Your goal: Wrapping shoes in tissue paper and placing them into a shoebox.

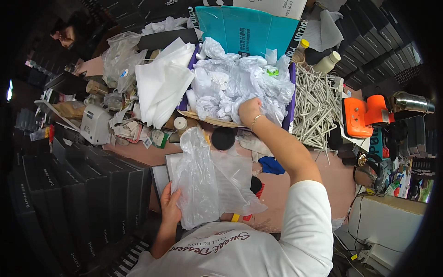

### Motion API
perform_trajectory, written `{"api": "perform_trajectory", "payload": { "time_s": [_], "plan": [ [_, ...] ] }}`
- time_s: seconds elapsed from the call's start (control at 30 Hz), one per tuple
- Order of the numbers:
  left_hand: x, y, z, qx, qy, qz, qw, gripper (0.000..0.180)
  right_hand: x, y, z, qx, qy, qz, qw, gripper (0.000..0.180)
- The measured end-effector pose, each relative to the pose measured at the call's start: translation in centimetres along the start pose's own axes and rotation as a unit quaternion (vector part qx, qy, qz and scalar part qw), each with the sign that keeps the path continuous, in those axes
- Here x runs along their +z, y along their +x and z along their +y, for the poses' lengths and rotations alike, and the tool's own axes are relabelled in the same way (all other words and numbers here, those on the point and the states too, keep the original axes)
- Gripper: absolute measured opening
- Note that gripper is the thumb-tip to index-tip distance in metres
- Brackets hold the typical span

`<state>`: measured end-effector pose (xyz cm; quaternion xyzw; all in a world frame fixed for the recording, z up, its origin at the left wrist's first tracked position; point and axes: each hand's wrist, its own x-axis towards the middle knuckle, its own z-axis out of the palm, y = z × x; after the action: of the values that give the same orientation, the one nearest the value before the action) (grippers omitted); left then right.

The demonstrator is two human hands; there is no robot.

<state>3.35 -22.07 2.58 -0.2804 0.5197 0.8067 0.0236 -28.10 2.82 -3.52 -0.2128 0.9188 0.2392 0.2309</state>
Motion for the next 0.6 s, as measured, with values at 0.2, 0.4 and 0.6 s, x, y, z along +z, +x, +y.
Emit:
{"api": "perform_trajectory", "payload": {
  "time_s": [0.2,0.4,0.6],
  "plan": [
    [0.6,-0.1,-0.6,-0.037,-0.004,-0.04,0.999,0.038,0.0,2.3,-2.4,0.004,0.046,0.032,0.998,0.02],
    [-0.2,-0.3,-0.6,-0.041,-0.008,-0.053,0.998,0.039,-4.9,-5.0,3.7,-0.137,0.136,0.106,0.975,0.014],
    [-0.5,-0.8,-0.8,-0.03,-0.049,-0.039,0.998,0.037,-9.5,-4.8,-2.8,-0.201,0.141,0.433,0.867,0.02]
  ]
}}
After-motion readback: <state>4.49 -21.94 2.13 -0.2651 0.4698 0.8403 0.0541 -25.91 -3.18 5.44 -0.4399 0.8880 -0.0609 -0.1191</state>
